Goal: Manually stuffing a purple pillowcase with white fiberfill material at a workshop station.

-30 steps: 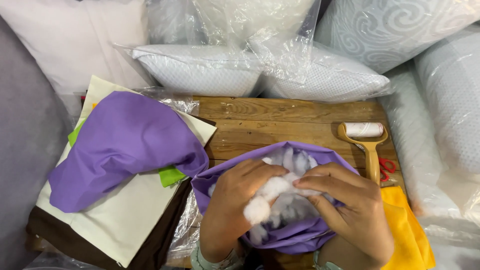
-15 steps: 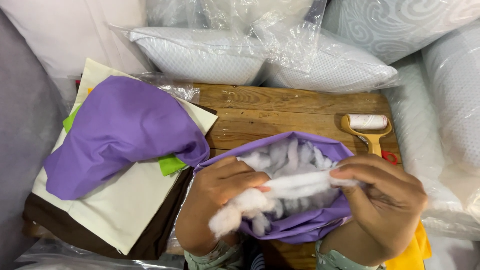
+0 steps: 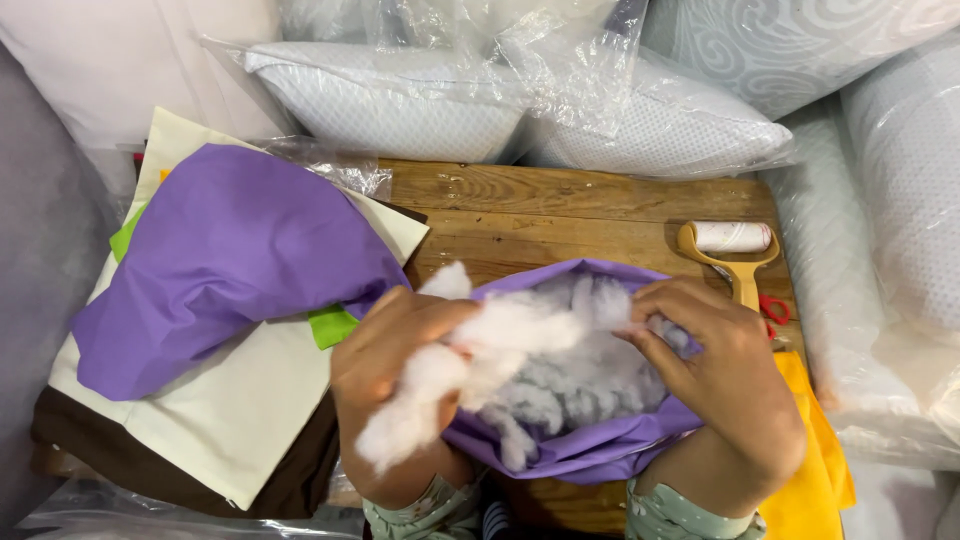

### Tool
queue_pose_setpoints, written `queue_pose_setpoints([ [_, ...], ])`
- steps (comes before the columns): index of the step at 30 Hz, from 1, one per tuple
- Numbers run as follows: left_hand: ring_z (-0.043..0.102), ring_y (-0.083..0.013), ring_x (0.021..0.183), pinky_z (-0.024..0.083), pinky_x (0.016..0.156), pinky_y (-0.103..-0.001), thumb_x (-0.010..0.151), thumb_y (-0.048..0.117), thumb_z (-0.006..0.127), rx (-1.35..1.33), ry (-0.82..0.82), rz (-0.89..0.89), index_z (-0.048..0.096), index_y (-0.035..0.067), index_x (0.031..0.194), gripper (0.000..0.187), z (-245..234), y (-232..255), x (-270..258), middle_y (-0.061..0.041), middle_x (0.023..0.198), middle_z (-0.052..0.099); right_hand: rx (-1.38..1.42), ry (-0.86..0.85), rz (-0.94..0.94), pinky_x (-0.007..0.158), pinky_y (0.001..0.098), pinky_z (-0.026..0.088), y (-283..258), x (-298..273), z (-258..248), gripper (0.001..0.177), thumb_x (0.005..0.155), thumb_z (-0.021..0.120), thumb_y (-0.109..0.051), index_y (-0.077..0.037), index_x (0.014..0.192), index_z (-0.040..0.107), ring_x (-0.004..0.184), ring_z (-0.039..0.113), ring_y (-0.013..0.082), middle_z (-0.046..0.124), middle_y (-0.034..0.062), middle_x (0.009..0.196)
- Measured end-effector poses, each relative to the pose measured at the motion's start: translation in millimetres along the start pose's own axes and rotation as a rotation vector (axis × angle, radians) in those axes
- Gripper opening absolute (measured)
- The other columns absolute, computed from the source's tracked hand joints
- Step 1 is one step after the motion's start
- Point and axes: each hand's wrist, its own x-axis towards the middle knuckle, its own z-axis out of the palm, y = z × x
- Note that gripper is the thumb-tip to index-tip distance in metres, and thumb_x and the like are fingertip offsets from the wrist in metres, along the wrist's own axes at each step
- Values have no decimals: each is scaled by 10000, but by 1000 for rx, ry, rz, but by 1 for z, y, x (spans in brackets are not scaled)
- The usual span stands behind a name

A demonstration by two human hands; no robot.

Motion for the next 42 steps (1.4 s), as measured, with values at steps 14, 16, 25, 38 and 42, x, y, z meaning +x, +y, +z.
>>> queue_pose_setpoints([
  [14,676,-287,1082,496,979,-373,761,62,718,-121,-217,-212,678,37,1221,463,9,-1,1,-111,1163,725,23,-271,81,806,316,543,17,-2,18,349,640,675,3,-124,954,761,866,753,206,783,1,952],
  [16,651,-264,1034,473,948,-370,782,41,596,-42,-317,-232,664,65,1123,349,21,-14,-4,-80,1106,715,-35,-26,-101,822,312,549,-7,7,12,119,919,728,-148,-100,1024,753,897,748,179,789,14,990],
  [25,760,-205,884,630,837,-289,818,-117,663,-178,-68,-278,668,39,1050,279,23,14,12,-108,960,688,215,-296,-125,971,340,599,-41,6,-2,865,693,888,-468,-112,1411,563,1406,542,249,538,116,1519],
  [38,681,-289,1138,527,993,-390,854,329,806,-120,-504,-30,622,49,1298,557,34,-6,2,-140,1263,698,254,99,-196,837,284,589,-41,-1,3,64,910,644,0,-36,890,693,877,753,208,741,91,915],
  [42,618,-270,847,478,752,-367,942,127,617,-105,-526,-23,691,47,1114,203,27,-6,0,-101,970,701,271,62,-235,790,258,590,-42,0,-3,120,910,616,10,-38,901,726,833,745,192,734,101,906],
])
